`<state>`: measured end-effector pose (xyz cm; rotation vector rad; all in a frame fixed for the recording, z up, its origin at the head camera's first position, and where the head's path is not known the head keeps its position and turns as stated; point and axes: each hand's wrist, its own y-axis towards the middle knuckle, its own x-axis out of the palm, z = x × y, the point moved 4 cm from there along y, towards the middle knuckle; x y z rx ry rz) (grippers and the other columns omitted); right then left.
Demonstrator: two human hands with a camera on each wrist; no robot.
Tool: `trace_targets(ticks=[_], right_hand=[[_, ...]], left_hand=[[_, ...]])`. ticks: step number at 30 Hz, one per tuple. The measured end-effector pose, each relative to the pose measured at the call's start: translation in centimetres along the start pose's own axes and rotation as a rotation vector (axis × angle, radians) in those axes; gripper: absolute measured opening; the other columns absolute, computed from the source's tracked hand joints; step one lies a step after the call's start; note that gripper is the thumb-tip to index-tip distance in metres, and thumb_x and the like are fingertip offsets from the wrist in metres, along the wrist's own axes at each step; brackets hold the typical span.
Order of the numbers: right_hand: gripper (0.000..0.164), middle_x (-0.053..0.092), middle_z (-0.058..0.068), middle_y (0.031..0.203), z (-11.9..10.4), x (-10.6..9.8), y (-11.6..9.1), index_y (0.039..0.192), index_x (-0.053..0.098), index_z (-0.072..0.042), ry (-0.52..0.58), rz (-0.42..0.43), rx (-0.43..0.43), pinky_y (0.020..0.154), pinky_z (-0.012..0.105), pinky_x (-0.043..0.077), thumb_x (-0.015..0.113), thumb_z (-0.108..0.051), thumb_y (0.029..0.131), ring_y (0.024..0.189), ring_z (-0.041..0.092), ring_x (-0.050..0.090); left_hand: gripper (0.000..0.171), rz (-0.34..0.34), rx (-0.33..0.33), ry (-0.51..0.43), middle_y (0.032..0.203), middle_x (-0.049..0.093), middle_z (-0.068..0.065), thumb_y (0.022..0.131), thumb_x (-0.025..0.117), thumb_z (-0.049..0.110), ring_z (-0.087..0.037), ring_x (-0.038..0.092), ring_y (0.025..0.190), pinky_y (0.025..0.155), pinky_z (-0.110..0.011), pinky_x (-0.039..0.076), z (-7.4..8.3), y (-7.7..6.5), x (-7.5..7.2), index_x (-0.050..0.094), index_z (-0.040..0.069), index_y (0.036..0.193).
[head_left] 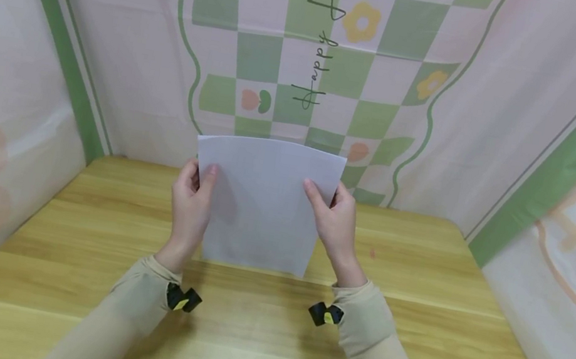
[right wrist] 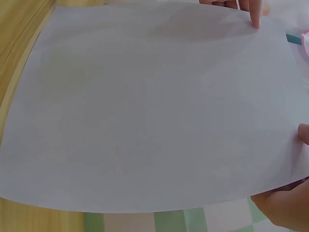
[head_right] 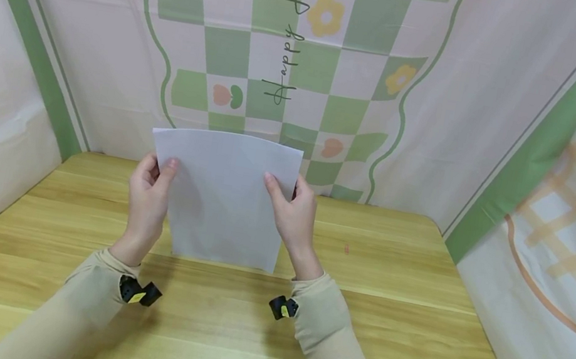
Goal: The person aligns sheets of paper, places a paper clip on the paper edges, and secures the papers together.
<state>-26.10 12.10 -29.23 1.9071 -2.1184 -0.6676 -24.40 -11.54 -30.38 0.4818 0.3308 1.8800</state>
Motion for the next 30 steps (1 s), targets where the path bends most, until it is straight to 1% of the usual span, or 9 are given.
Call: trace_targets(ticks=[6, 11, 16, 19, 25, 30], right_hand=[[0.031, 0.066, 0.019, 0.107, -0.4, 0.1, 0.0, 0.111, 0.060, 0.002, 0.024, 0.001, 0.025, 0.072, 0.023, 0.051, 0.064, -0.021, 0.091, 0.087, 0.015, 0.063], [0.029, 0.065, 0.022, 0.109, -1.0, 0.2, 0.0, 0.111, 0.059, 0.006, 0.025, -0.001, 0.050, 0.074, 0.026, 0.051, 0.062, -0.015, 0.092, 0.089, 0.018, 0.062], [0.031, 0.066, 0.019, 0.106, -0.8, 0.2, 0.1, 0.110, 0.060, 0.003, 0.023, 0.000, 0.022, 0.072, 0.024, 0.052, 0.063, -0.022, 0.092, 0.087, 0.016, 0.064], [0.032, 0.067, 0.018, 0.106, -0.7, 0.1, 0.1, 0.110, 0.061, 0.001, 0.022, 0.000, 0.008, 0.072, 0.025, 0.052, 0.063, -0.025, 0.091, 0.088, 0.017, 0.064], [0.032, 0.066, 0.017, 0.104, -0.9, 0.1, 0.1, 0.109, 0.060, 0.000, 0.017, 0.003, 0.014, 0.071, 0.027, 0.052, 0.064, -0.027, 0.091, 0.086, 0.018, 0.064], [0.031, 0.066, 0.016, 0.103, -1.1, 0.1, 0.1, 0.108, 0.060, -0.001, 0.015, 0.009, 0.007, 0.071, 0.027, 0.051, 0.064, -0.027, 0.091, 0.085, 0.016, 0.063]], left_hand=[[0.026, 0.008, 0.014, -0.006, 0.110, 0.062, -0.013, 0.098, 0.050, 0.016, -0.015, 0.058, 0.099, 0.085, -0.025, 0.046, 0.5, 0.0, 0.1, 0.056, -0.005, 0.113], [0.026, 0.008, 0.016, -0.016, 0.110, 0.062, -0.011, 0.098, 0.050, 0.016, -0.014, 0.058, 0.100, 0.086, -0.025, 0.046, 0.8, -0.1, 0.2, 0.056, -0.005, 0.114], [0.027, 0.017, 0.012, -0.018, 0.109, 0.061, -0.012, 0.098, 0.050, 0.015, -0.014, 0.056, 0.097, 0.083, -0.025, 0.044, 1.0, 0.1, 0.2, 0.056, -0.005, 0.114], [0.027, 0.020, 0.007, -0.019, 0.110, 0.061, -0.012, 0.098, 0.050, 0.016, -0.014, 0.056, 0.097, 0.084, -0.025, 0.044, 1.0, 0.1, 0.2, 0.056, -0.005, 0.115], [0.028, 0.017, 0.024, -0.026, 0.108, 0.062, -0.012, 0.098, 0.051, 0.017, -0.014, 0.058, 0.097, 0.085, -0.026, 0.045, 1.2, 0.1, 0.1, 0.057, -0.004, 0.116], [0.028, 0.013, 0.044, -0.043, 0.105, 0.062, -0.007, 0.098, 0.052, 0.018, -0.015, 0.058, 0.095, 0.085, -0.026, 0.045, 1.4, 0.2, 0.1, 0.057, -0.005, 0.113]])
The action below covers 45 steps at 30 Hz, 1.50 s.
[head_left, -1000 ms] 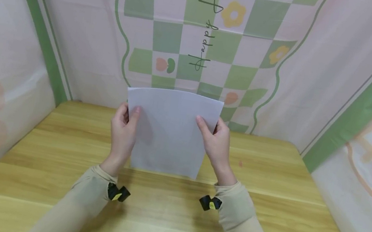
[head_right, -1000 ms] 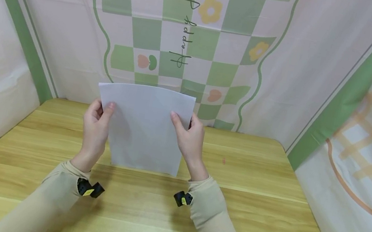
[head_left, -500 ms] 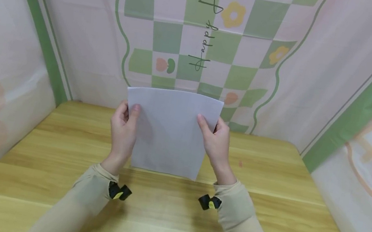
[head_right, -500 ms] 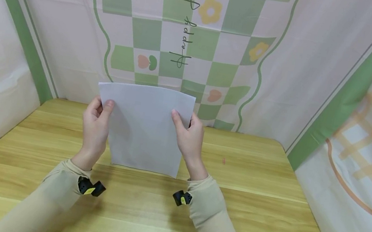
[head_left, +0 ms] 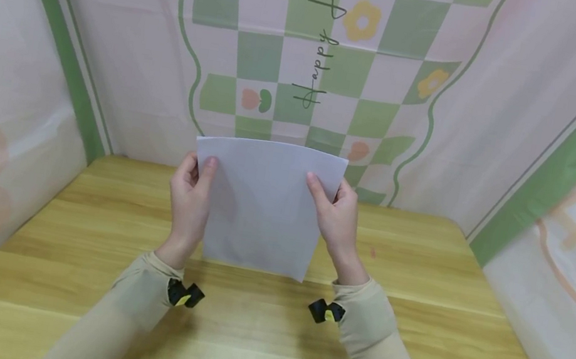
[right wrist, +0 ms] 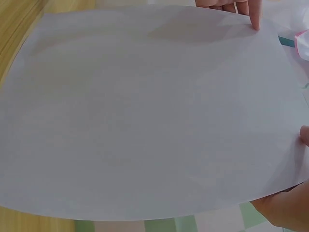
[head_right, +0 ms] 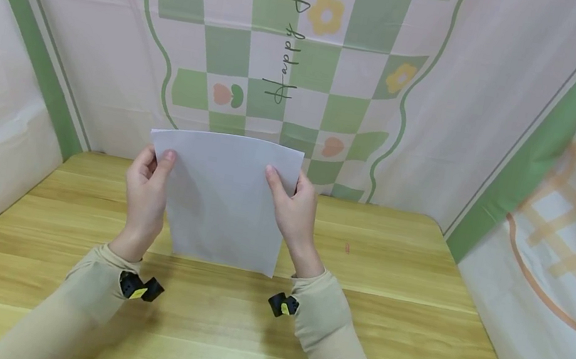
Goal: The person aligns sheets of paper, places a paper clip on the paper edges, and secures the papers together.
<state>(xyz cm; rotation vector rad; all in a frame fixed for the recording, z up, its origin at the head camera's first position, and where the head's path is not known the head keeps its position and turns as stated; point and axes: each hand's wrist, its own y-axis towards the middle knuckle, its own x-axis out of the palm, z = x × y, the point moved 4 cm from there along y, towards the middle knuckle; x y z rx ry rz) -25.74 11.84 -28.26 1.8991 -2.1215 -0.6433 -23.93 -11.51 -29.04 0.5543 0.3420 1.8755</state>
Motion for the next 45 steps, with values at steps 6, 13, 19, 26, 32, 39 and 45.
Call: trace_targets(ticks=[6, 13, 19, 26, 32, 39, 45], right_hand=[[0.031, 0.066, 0.013, 0.101, -0.2, 0.0, 0.1, 0.107, 0.060, -0.002, 0.004, 0.003, -0.009, 0.070, 0.026, 0.051, 0.063, -0.029, 0.091, 0.085, 0.014, 0.063], [0.030, 0.066, 0.013, 0.098, -0.2, 0.0, 0.3, 0.106, 0.061, -0.002, 0.016, 0.009, -0.011, 0.069, 0.026, 0.051, 0.063, -0.028, 0.091, 0.083, 0.015, 0.063], [0.030, 0.066, 0.016, 0.100, -0.3, 0.2, 0.4, 0.106, 0.061, 0.000, 0.018, 0.006, -0.009, 0.069, 0.027, 0.052, 0.062, -0.027, 0.092, 0.083, 0.016, 0.064], [0.031, 0.067, 0.017, 0.103, -0.7, 0.3, 0.3, 0.108, 0.061, 0.000, 0.019, 0.011, 0.000, 0.071, 0.028, 0.052, 0.062, -0.027, 0.092, 0.086, 0.017, 0.064], [0.030, 0.067, 0.014, 0.101, -1.0, 0.4, 0.2, 0.107, 0.061, -0.001, 0.022, 0.024, -0.016, 0.071, 0.027, 0.051, 0.063, -0.027, 0.092, 0.085, 0.016, 0.063], [0.031, 0.065, 0.011, 0.096, -1.2, 0.4, 0.3, 0.105, 0.061, -0.002, 0.030, 0.041, -0.015, 0.067, 0.027, 0.049, 0.064, -0.029, 0.091, 0.081, 0.016, 0.062], [0.032, 0.063, 0.005, 0.088, -1.5, 0.4, 0.4, 0.104, 0.061, -0.002, 0.039, 0.044, -0.014, 0.064, 0.026, 0.048, 0.061, -0.032, 0.093, 0.075, 0.015, 0.059]], left_hand=[[0.027, 0.003, 0.021, -0.013, 0.101, 0.062, -0.002, 0.097, 0.053, 0.018, -0.014, 0.058, 0.094, 0.084, -0.026, 0.046, 0.4, 0.3, 0.0, 0.057, -0.005, 0.111], [0.027, 0.011, 0.029, -0.012, 0.101, 0.062, -0.003, 0.097, 0.053, 0.018, -0.014, 0.059, 0.093, 0.083, -0.025, 0.046, 0.7, 0.5, 0.1, 0.057, -0.005, 0.111], [0.026, 0.016, 0.047, -0.014, 0.098, 0.062, -0.002, 0.098, 0.052, 0.017, -0.014, 0.059, 0.089, 0.077, -0.024, 0.046, 0.8, 0.6, 0.2, 0.058, -0.006, 0.110], [0.025, 0.031, 0.047, -0.019, 0.095, 0.062, -0.001, 0.098, 0.051, 0.016, -0.012, 0.056, 0.085, 0.073, -0.023, 0.043, 1.0, 0.6, 0.2, 0.058, -0.006, 0.108], [0.024, 0.042, 0.056, -0.047, 0.093, 0.061, 0.001, 0.097, 0.054, 0.015, -0.012, 0.055, 0.084, 0.074, -0.023, 0.043, 1.5, 0.6, 0.2, 0.058, -0.006, 0.106], [0.021, 0.054, 0.060, -0.069, 0.089, 0.058, 0.001, 0.096, 0.055, 0.018, -0.012, 0.053, 0.082, 0.075, -0.024, 0.043, 1.8, 0.7, 0.2, 0.058, -0.002, 0.099], [0.020, 0.054, 0.070, -0.065, 0.084, 0.054, 0.002, 0.097, 0.054, 0.021, -0.012, 0.047, 0.076, 0.071, -0.023, 0.039, 2.2, 1.0, 0.4, 0.058, 0.001, 0.096]])
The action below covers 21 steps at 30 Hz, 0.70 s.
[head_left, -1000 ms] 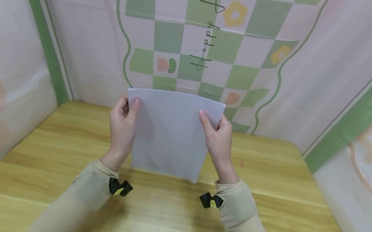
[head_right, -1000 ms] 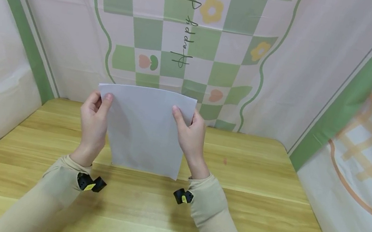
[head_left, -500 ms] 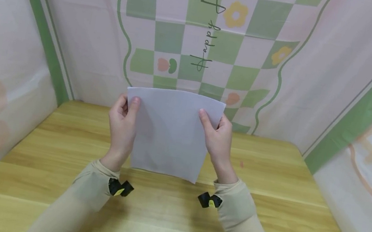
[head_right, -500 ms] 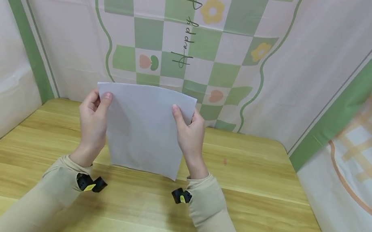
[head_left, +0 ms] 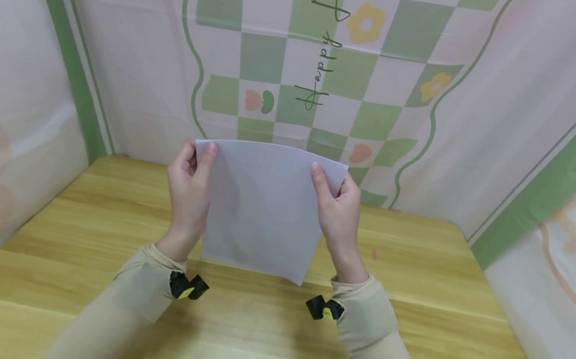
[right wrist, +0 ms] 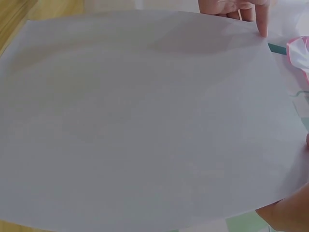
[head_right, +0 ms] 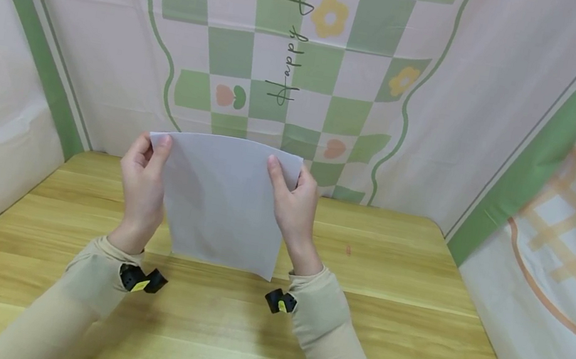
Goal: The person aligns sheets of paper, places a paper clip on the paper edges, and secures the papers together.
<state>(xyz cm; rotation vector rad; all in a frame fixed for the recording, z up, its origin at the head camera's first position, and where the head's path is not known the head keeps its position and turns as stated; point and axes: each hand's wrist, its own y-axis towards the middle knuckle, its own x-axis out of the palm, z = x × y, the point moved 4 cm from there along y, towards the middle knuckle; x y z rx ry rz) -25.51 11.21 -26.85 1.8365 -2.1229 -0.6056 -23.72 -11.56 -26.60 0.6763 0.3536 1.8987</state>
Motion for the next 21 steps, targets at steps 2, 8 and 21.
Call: trace_targets(ticks=[2, 8, 21], right_hand=[[0.031, 0.059, 0.001, 0.080, -0.1, 0.0, 0.0, 0.103, 0.061, -0.003, 0.012, 0.006, -0.004, 0.061, 0.024, 0.045, 0.060, -0.032, 0.093, 0.071, 0.013, 0.055], [0.026, 0.045, -0.004, 0.071, -1.6, 0.2, -0.2, 0.103, 0.060, 0.001, 0.021, 0.027, -0.006, 0.057, 0.022, 0.035, 0.056, -0.024, 0.096, 0.064, 0.010, 0.043], [0.029, 0.041, -0.003, 0.068, -0.5, -0.1, 0.6, 0.095, 0.062, -0.006, 0.033, 0.092, -0.044, 0.055, 0.023, 0.030, 0.059, -0.035, 0.093, 0.061, 0.012, 0.039]], left_hand=[[0.019, 0.001, 0.006, -0.007, 0.083, 0.053, 0.002, 0.097, 0.055, 0.022, -0.013, 0.046, 0.076, 0.070, -0.023, 0.038, 0.2, 0.1, 0.1, 0.058, 0.003, 0.094], [0.024, 0.009, 0.039, -0.024, 0.084, 0.056, 0.000, 0.097, 0.054, 0.023, -0.014, 0.048, 0.077, 0.075, -0.024, 0.039, 0.7, 0.3, 0.4, 0.059, 0.001, 0.092], [0.030, -0.008, 0.006, 0.090, 0.069, 0.044, 0.001, 0.100, 0.048, 0.022, -0.010, 0.037, 0.062, 0.058, -0.022, 0.028, 0.5, 1.0, 0.8, 0.062, -0.005, 0.098]])
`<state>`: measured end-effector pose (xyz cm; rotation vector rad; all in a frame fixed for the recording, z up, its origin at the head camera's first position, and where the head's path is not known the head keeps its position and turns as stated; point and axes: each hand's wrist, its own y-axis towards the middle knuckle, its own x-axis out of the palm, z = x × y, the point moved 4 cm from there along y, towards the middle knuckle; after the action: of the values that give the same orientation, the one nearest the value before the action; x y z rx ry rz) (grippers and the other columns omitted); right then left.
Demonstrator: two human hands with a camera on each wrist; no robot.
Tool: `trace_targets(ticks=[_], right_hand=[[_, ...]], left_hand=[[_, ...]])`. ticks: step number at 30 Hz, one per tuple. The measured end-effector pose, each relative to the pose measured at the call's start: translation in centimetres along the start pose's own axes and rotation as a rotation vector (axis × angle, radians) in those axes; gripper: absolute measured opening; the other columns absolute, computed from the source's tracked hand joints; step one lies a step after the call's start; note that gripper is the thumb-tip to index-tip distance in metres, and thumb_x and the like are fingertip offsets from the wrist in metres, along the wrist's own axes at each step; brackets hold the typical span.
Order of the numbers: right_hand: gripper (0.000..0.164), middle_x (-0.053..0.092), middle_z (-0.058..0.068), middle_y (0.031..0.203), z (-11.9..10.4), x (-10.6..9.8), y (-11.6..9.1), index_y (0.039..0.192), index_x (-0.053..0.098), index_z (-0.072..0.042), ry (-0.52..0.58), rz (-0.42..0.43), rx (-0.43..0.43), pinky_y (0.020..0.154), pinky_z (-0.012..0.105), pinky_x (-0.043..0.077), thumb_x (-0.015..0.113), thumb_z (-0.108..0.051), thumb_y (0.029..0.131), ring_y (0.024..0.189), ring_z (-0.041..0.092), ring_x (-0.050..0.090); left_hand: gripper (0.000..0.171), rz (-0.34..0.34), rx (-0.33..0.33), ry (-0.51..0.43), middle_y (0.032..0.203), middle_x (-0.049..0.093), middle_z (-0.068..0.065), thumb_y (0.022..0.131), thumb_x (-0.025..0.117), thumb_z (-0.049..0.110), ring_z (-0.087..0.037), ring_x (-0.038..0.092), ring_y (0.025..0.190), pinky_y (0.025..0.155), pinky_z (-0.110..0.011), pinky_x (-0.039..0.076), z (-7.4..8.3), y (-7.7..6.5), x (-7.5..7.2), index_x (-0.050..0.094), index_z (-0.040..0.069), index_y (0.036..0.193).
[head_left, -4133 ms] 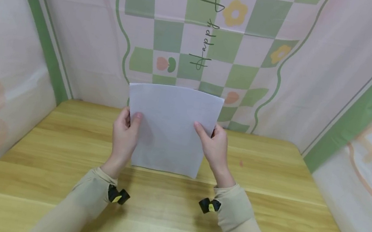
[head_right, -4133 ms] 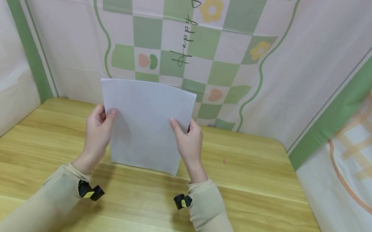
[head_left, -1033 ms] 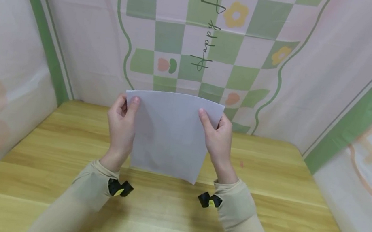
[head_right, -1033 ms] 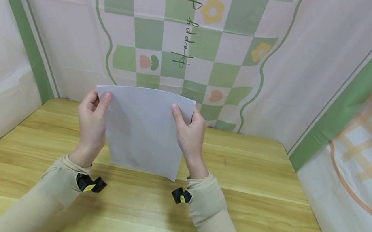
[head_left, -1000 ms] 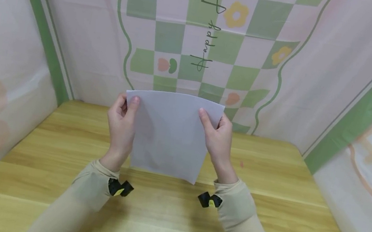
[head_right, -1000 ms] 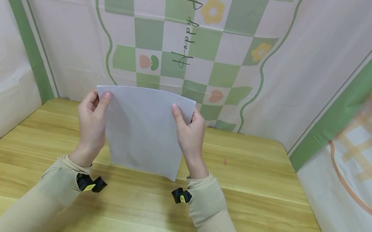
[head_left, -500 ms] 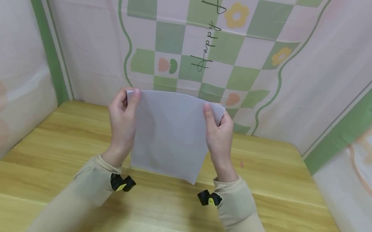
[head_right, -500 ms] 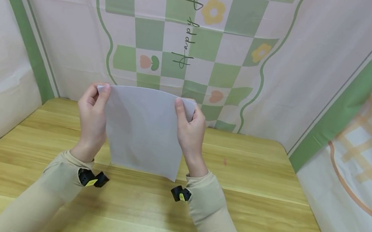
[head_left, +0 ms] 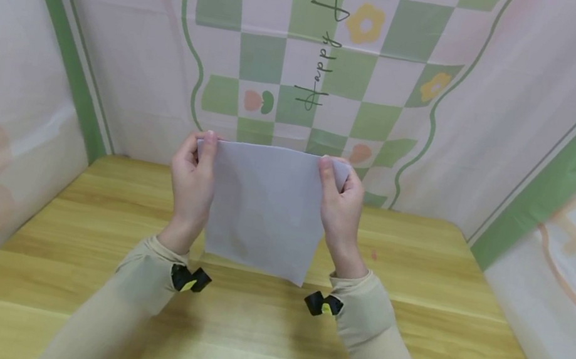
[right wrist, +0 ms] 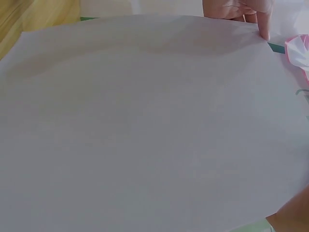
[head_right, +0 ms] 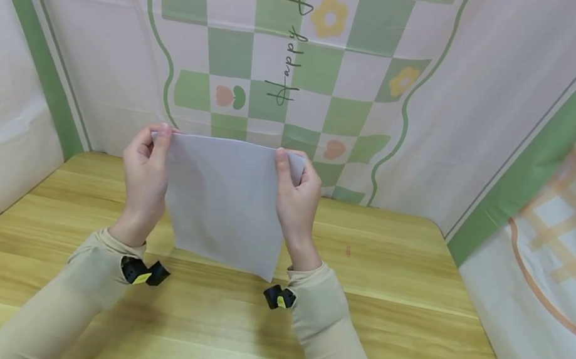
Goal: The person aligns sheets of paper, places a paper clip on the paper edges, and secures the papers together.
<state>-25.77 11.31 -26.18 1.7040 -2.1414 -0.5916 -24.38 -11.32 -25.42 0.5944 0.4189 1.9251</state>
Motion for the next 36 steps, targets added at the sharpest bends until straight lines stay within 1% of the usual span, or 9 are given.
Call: trace_targets(ticks=[4, 5, 10, 13, 18, 23, 27, 32, 36], right_hand=[[0.026, 0.039, -0.004, 0.066, 0.12, -0.07, 0.26, 0.091, 0.061, -0.009, 0.006, 0.004, 0.011, 0.055, 0.023, 0.029, 0.059, -0.035, 0.093, 0.060, 0.011, 0.037], [0.025, 0.039, -0.004, 0.066, 0.18, -0.10, 0.31, 0.090, 0.061, -0.010, 0.013, 0.005, 0.016, 0.055, 0.023, 0.029, 0.058, -0.034, 0.094, 0.060, 0.011, 0.036], [0.019, 0.039, -0.006, 0.065, 0.30, -0.23, 0.40, 0.087, 0.061, -0.014, 0.044, 0.006, 0.047, 0.055, 0.023, 0.029, 0.058, -0.031, 0.094, 0.061, 0.009, 0.037], [0.016, 0.040, -0.007, 0.065, 0.35, -0.30, 0.46, 0.085, 0.061, -0.017, 0.070, 0.015, 0.048, 0.056, 0.022, 0.030, 0.058, -0.029, 0.094, 0.062, 0.009, 0.039], [0.015, 0.044, -0.008, 0.066, 0.49, -0.43, 0.58, 0.081, 0.063, -0.021, 0.116, 0.027, 0.043, 0.058, 0.021, 0.031, 0.059, -0.027, 0.094, 0.065, 0.008, 0.040], [0.020, 0.053, -0.011, 0.070, 0.61, -0.46, 0.67, 0.077, 0.065, -0.025, 0.191, 0.001, 0.034, 0.064, 0.021, 0.034, 0.057, -0.023, 0.095, 0.071, 0.007, 0.044], [0.021, 0.058, -0.011, 0.071, 0.61, -0.38, 0.67, 0.075, 0.067, -0.025, 0.263, -0.037, 0.036, 0.063, 0.020, 0.037, 0.058, -0.023, 0.095, 0.070, 0.006, 0.047], [0.020, 0.060, -0.011, 0.072, 0.67, -0.24, 0.74, 0.075, 0.068, -0.025, 0.294, -0.061, 0.074, 0.063, 0.020, 0.040, 0.059, -0.027, 0.094, 0.069, 0.006, 0.050], [0.022, 0.062, -0.012, 0.074, 0.65, -0.19, 0.90, 0.076, 0.068, -0.025, 0.308, -0.062, 0.082, 0.065, 0.020, 0.040, 0.058, -0.023, 0.095, 0.072, 0.006, 0.050]], left_hand=[[0.032, -0.008, -0.003, 0.012, 0.069, 0.047, 0.004, 0.099, 0.049, 0.029, -0.009, 0.035, 0.062, 0.060, -0.022, 0.029, -0.01, 0.13, -0.05, 0.063, 0.001, 0.096], [0.031, -0.009, -0.004, 0.008, 0.071, 0.050, 0.004, 0.099, 0.049, 0.029, -0.009, 0.038, 0.064, 0.062, -0.022, 0.031, 0.03, 0.17, -0.07, 0.063, 0.001, 0.095], [0.026, -0.021, -0.011, -0.028, 0.087, 0.061, 0.001, 0.098, 0.051, 0.026, -0.010, 0.053, 0.085, 0.079, -0.022, 0.041, 0.27, 0.26, -0.15, 0.062, 0.003, 0.092], [0.022, -0.030, -0.013, -0.043, 0.091, 0.063, -0.002, 0.098, 0.051, 0.023, -0.011, 0.054, 0.092, 0.086, -0.024, 0.041, 0.37, 0.29, -0.17, 0.062, 0.006, 0.090], [0.019, -0.034, -0.023, -0.076, 0.087, 0.064, -0.001, 0.098, 0.052, 0.018, -0.012, 0.055, 0.091, 0.087, -0.025, 0.041, 0.42, 0.40, -0.16, 0.062, 0.012, 0.084], [0.020, -0.042, -0.061, -0.103, 0.083, 0.064, 0.005, 0.098, 0.053, 0.017, -0.012, 0.054, 0.091, 0.087, -0.026, 0.039, 0.32, 0.52, -0.28, 0.062, 0.015, 0.080], [0.020, -0.065, -0.095, -0.100, 0.084, 0.061, 0.005, 0.098, 0.053, 0.020, -0.012, 0.051, 0.094, 0.088, -0.027, 0.038, 0.24, 0.54, -0.42, 0.062, 0.015, 0.081], [0.021, -0.078, -0.111, -0.113, 0.085, 0.062, 0.004, 0.098, 0.053, 0.020, -0.013, 0.051, 0.096, 0.090, -0.027, 0.037, 0.33, 0.63, -0.50, 0.062, 0.015, 0.080], [0.021, -0.087, -0.111, -0.117, 0.084, 0.062, 0.004, 0.098, 0.053, 0.020, -0.013, 0.052, 0.097, 0.091, -0.027, 0.036, 0.63, 0.69, -0.45, 0.062, 0.016, 0.079]])
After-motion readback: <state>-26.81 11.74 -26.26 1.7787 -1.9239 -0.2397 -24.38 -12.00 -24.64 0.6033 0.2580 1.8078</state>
